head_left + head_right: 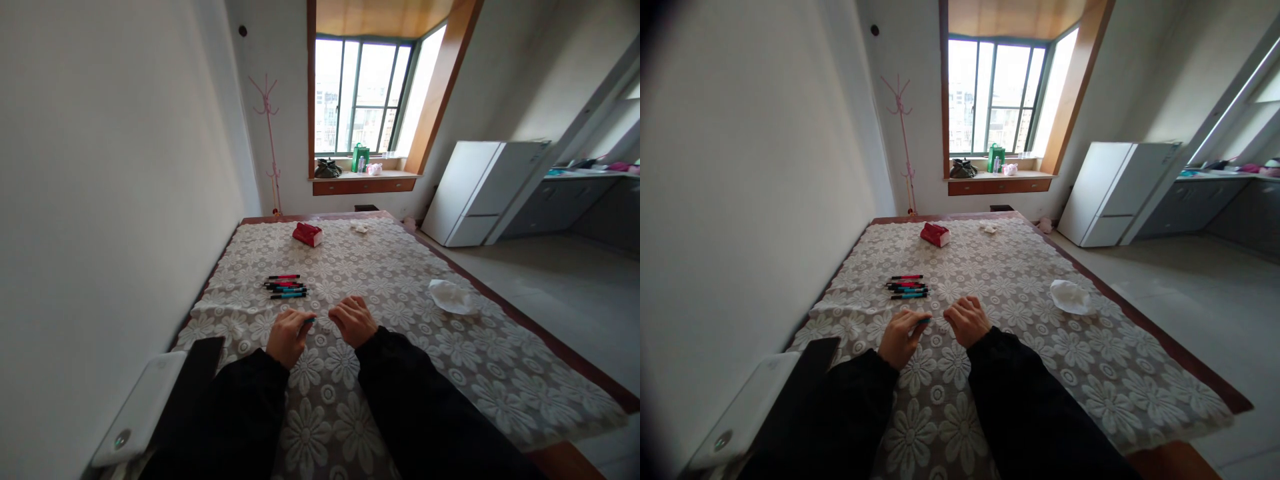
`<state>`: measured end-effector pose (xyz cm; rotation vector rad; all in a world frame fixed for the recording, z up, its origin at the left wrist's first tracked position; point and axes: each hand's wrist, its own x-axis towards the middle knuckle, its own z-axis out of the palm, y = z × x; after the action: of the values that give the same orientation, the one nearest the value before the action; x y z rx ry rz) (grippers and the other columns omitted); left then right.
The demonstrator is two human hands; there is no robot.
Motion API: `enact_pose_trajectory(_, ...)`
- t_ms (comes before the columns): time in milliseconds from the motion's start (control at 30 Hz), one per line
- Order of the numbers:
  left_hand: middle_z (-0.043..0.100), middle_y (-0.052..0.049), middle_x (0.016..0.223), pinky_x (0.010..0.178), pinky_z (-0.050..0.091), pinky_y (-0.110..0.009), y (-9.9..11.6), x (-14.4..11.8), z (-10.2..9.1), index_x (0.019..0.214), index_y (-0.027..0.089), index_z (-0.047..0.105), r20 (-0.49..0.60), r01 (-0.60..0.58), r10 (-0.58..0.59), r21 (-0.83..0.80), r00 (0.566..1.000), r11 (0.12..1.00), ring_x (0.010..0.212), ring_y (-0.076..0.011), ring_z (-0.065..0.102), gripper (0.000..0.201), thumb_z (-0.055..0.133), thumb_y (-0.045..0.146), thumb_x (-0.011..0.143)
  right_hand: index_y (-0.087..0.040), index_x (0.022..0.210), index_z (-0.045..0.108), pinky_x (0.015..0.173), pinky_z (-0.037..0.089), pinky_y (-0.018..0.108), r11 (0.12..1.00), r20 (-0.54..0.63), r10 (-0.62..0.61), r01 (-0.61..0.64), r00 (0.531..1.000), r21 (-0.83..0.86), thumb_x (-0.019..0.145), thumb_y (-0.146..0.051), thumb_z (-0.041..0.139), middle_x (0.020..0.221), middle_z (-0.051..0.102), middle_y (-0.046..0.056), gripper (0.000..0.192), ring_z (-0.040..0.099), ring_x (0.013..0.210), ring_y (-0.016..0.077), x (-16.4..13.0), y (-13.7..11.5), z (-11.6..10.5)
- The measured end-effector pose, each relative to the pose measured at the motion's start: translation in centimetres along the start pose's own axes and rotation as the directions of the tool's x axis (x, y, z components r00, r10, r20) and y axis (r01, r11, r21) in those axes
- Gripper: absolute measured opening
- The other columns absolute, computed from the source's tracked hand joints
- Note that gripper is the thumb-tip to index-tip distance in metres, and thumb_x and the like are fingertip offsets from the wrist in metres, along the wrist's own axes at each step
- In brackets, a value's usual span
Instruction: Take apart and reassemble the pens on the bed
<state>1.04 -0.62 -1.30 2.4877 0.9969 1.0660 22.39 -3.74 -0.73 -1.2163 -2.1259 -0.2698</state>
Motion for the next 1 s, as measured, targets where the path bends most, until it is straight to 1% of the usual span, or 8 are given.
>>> enact_pose_trajectory(100,0.071,-0.003,0.095,0.082,0.049,-0.033,0.0,-0.1,0.1,0.106,0.025,0.066,0.044,-0.045,0.046,-0.042,0.998,0.998,0.090,-0.0186,0.061,0.023,0.056,0.017,0.087,-0.021,0.084,0.062,0.084,0.034,0.033,0.996,-0.006,-0.077,0.077,0.997,0.055,0.093,-0.021,0.052,0.073,0.066,0.001,0.013,0.055,0.078,0.0151,-0.1,-0.4,0.6)
enact_pose_trajectory(167,0.070,-0.003,0.094,0.082,0.050,-0.031,0.1,-0.2,0.3,0.107,0.025,0.066,0.048,-0.045,0.049,-0.076,0.998,0.996,0.089,-0.0174,0.062,0.023,0.055,0.018,0.088,-0.021,0.086,0.062,0.083,0.035,0.033,0.994,-0.021,-0.074,0.076,0.997,0.076,0.093,-0.021,0.052,0.074,0.066,0.001,0.012,0.055,0.077,0.0150,-0.1,-0.6,0.8)
enact_pose_trajectory(267,0.069,-0.003,0.094,0.083,0.051,-0.029,0.2,-0.3,0.4,0.109,0.025,0.065,0.055,-0.004,0.010,-0.104,0.998,0.995,0.088,-0.0162,0.063,0.023,0.056,0.020,0.088,-0.020,0.088,0.062,0.083,0.035,0.033,0.997,-0.040,-0.039,0.042,0.998,0.071,0.093,-0.021,0.053,0.074,0.067,0.001,0.010,0.056,0.077,0.0155,-0.1,-0.7,0.8)
enact_pose_trajectory(433,0.067,-0.004,0.094,0.085,0.051,-0.030,0.0,-0.4,0.5,0.105,0.024,0.065,0.073,0.047,-0.041,-0.084,0.996,0.995,0.090,-0.0173,0.063,0.020,0.056,0.020,0.087,-0.021,0.084,0.063,0.080,0.034,0.033,0.997,0.052,-0.077,0.076,0.996,0.011,0.091,-0.017,0.054,0.070,0.066,0.001,0.012,0.054,0.077,0.0165,-0.2,-0.8,0.9)
enact_pose_trajectory(533,0.067,-0.004,0.092,0.084,0.052,-0.030,0.0,-0.4,0.5,0.104,0.024,0.066,0.094,0.068,-0.059,-0.086,0.994,0.994,0.088,-0.0173,0.064,0.020,0.057,0.020,0.086,-0.020,0.082,0.062,0.079,0.034,0.033,0.995,0.084,-0.102,0.101,0.991,0.018,0.091,-0.015,0.052,0.069,0.065,0.001,0.014,0.053,0.076,0.0163,-0.3,-0.7,1.1)
enact_pose_trajectory(733,0.067,-0.003,0.091,0.083,0.052,-0.028,0.4,-0.3,0.4,0.102,0.024,0.066,0.096,0.043,-0.031,-0.128,0.995,0.991,0.089,-0.0167,0.064,0.019,0.057,0.019,0.087,-0.020,0.082,0.062,0.077,0.034,0.033,0.998,0.029,-0.058,0.058,0.998,0.017,0.092,-0.015,0.051,0.069,0.064,0.002,0.015,0.053,0.074,0.0162,-0.2,-0.9,1.1)
enact_pose_trajectory(900,0.066,-0.004,0.092,0.083,0.051,-0.029,0.4,-0.3,0.3,0.103,0.023,0.065,0.097,0.034,-0.023,-0.113,0.995,0.993,0.088,-0.0167,0.064,0.018,0.055,0.019,0.088,-0.019,0.083,0.061,0.074,0.036,0.031,0.992,0.019,-0.108,0.106,0.994,0.071,0.093,-0.017,0.049,0.067,0.063,0.002,0.017,0.053,0.072,0.0159,-0.3,-1.1,1.1)
enact_pose_trajectory(1000,0.066,-0.003,0.092,0.082,0.051,-0.028,0.4,-0.4,0.2,0.103,0.024,0.064,0.103,0.034,-0.022,-0.113,0.994,0.993,0.087,-0.0162,0.064,0.019,0.055,0.018,0.088,-0.019,0.085,0.061,0.074,0.038,0.031,0.991,0.006,-0.083,0.082,0.996,0.105,0.094,-0.019,0.048,0.068,0.063,0.002,0.016,0.054,0.072,0.0164,-0.4,-1.1,1.3)
